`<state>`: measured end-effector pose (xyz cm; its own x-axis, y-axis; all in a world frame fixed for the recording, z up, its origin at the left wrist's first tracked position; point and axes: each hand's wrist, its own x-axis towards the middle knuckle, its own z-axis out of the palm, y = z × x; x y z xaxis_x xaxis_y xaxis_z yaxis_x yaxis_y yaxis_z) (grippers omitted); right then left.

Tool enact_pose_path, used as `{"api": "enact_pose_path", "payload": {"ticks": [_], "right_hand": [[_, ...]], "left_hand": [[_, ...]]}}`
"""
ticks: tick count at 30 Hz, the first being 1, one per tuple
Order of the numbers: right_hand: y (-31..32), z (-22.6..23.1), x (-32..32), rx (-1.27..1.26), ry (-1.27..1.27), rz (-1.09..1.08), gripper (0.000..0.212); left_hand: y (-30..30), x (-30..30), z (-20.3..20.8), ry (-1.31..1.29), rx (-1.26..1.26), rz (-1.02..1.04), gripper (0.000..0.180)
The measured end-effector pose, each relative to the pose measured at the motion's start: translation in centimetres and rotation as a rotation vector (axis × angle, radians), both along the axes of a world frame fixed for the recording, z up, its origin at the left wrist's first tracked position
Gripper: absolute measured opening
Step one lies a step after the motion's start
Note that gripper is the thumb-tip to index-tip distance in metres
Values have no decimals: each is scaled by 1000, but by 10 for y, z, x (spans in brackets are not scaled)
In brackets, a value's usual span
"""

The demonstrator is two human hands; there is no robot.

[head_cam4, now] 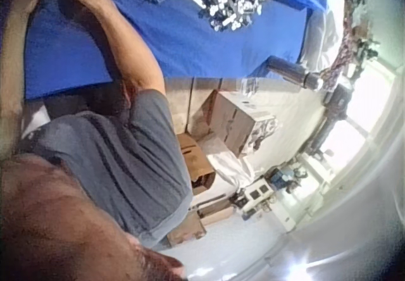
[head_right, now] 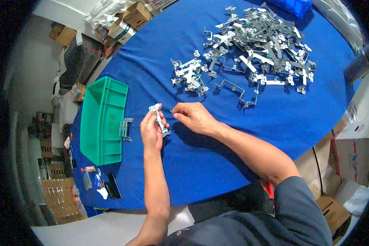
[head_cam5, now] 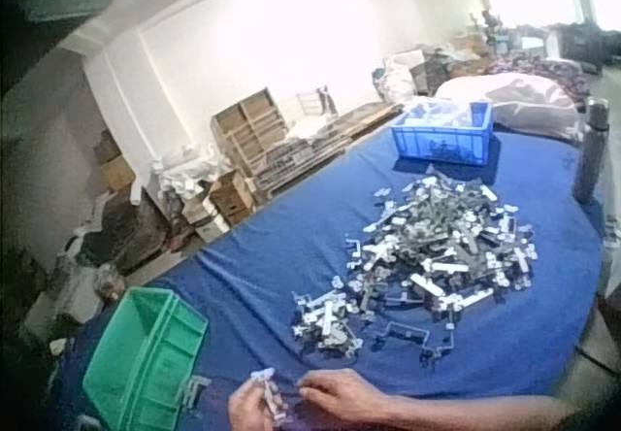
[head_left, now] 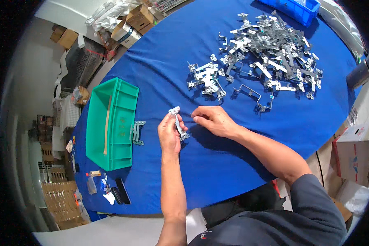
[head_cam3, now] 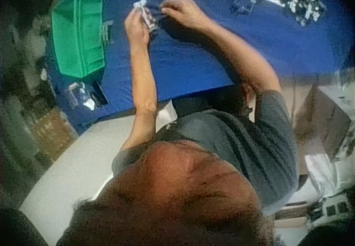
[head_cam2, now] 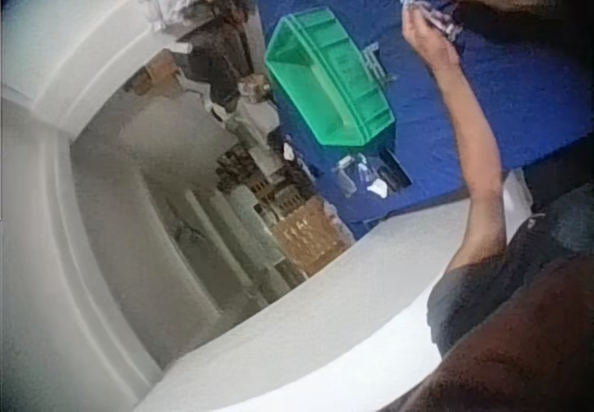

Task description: The person picks up metal brackets and small components from a table and joins them together by hand. After assembling each unit, they place it into a green plastic bin, finally wiping the table with a cloth.

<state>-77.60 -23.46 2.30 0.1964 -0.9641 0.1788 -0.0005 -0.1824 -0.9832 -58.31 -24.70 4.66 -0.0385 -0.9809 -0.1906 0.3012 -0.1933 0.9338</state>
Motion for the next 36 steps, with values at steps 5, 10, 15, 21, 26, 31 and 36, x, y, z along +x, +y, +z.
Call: {"api": "enact_pose_path", "payload": {"ticks": [5, 10, 15, 21, 26, 31, 36], "right_hand": [[3, 4, 4, 85, -29, 56, 21], [3, 9, 2, 204, -15, 95, 22], [1, 1, 2, 115, 65, 88, 21], [2, 2, 3, 128, 112, 53, 18], [1, 4, 1, 97, 156, 47, 17], [2, 3, 3, 30, 190, 37, 16], [2, 8, 1, 250, 149, 89, 18]], "left_hand": [[13, 6, -18, -248, -87, 62, 23], [20, -2, -30, -392, -184, 92, 24], [21, -4, -20, -430, -278, 62, 23], [20, 0, -23, -537, -352, 45, 23], [19, 0, -21, -507, -301, 21, 22], [17, 2, -19, -743, -551, 57, 18], [17, 0, -19, -745, -659, 84, 19]]}}
